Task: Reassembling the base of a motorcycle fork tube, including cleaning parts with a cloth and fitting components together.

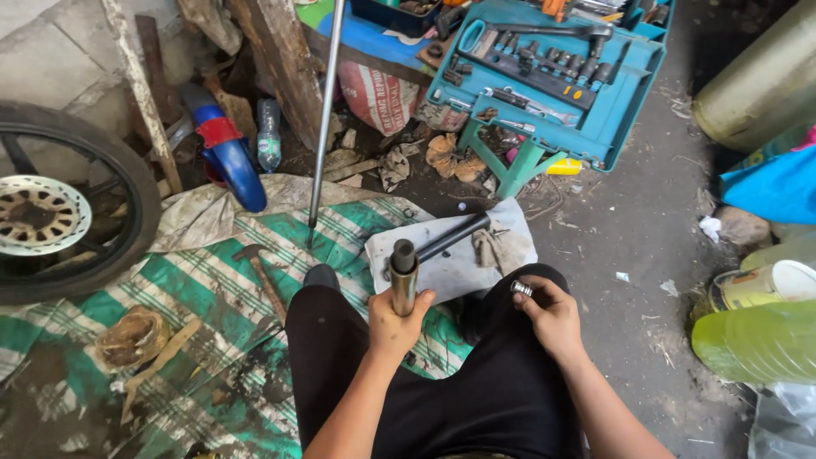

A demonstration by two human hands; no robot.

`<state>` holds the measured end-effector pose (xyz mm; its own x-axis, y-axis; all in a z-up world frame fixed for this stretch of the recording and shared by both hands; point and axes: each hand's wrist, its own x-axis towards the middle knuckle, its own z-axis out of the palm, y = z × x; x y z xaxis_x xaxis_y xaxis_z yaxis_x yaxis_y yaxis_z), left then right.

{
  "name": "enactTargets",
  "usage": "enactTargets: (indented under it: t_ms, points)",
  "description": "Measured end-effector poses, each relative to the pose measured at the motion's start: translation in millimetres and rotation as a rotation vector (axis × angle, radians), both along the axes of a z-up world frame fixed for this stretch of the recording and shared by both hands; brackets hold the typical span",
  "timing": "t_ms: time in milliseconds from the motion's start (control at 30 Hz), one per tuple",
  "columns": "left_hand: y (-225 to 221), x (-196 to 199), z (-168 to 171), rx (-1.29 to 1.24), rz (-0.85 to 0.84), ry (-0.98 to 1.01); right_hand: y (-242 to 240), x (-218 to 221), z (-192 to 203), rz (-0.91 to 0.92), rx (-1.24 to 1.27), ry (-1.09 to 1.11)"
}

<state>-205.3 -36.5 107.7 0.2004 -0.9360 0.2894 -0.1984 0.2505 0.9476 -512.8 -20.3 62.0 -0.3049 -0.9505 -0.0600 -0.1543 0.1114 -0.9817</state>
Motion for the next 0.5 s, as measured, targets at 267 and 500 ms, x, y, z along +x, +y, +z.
enactTargets:
  t_ms: [267,500]
  points:
    - [-3.4,-11.6,-4.6,0.132,0.001,-0.002,-29.0,26.5,219.3,0.43,-0.249,0.414]
    - [-1.5,-18.2,15.8,0.07,-0.122,-0.023,-56.3,92.5,394.9,0.905,-0.613,0.76]
